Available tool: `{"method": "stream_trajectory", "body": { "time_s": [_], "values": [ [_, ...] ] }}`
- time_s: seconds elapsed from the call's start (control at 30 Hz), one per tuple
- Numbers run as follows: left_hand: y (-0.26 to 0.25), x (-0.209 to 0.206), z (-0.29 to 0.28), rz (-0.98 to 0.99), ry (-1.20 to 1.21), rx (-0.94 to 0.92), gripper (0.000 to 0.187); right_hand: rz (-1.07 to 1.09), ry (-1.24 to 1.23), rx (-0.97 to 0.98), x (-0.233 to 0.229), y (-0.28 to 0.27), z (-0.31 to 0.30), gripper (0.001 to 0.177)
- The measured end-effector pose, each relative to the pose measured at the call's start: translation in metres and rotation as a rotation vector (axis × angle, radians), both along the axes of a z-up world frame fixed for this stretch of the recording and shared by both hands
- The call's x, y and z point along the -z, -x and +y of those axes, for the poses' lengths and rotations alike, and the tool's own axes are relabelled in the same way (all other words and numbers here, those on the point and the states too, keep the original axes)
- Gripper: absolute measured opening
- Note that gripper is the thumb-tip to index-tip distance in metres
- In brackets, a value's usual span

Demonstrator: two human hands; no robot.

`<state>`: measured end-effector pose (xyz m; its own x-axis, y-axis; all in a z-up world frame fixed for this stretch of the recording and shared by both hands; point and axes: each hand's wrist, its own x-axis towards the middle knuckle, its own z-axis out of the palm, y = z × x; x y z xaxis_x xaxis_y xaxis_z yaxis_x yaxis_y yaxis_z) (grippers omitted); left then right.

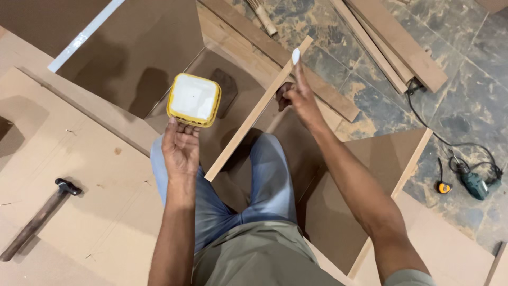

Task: The person applies white glue from a yellow container onto the edges of wooden furniture pieces using their finger. They work on multiple edges of a partially assembled cabinet structure while sitting on the floor.

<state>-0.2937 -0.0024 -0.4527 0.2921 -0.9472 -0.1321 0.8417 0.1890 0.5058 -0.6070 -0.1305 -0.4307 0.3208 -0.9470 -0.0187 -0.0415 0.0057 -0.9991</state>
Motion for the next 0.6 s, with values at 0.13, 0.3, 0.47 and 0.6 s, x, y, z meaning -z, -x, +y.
{"method": "stream_trajectory", "body": {
  "time_s": [0.13, 0.3, 0.47, 0.6],
  "values": [
    [-0.001, -0.002, -0.004, -0.01, -0.005, 0.002, 0.037, 0.375, 0.249, 0.02, 0.002, -0.009, 0.005, 0.103],
    [0.001, -0.002, -0.003, -0.003, -0.006, 0.011, 0.037, 0.902, 0.449, 0.025, -0.012, -0.021, 0.028, 0.108],
    [0.001, 0.001, -0.005, 0.008, -0.009, 0.016, 0.035, 1.522, 0.547, -0.082, -0.047, -0.033, 0.035, 0.098],
    [0.001, 0.003, -0.005, 0.036, -0.013, 0.023, 0.033, 1.822, 0.599, -0.301, -0.072, -0.048, 0.044, 0.1]
  ]
}}
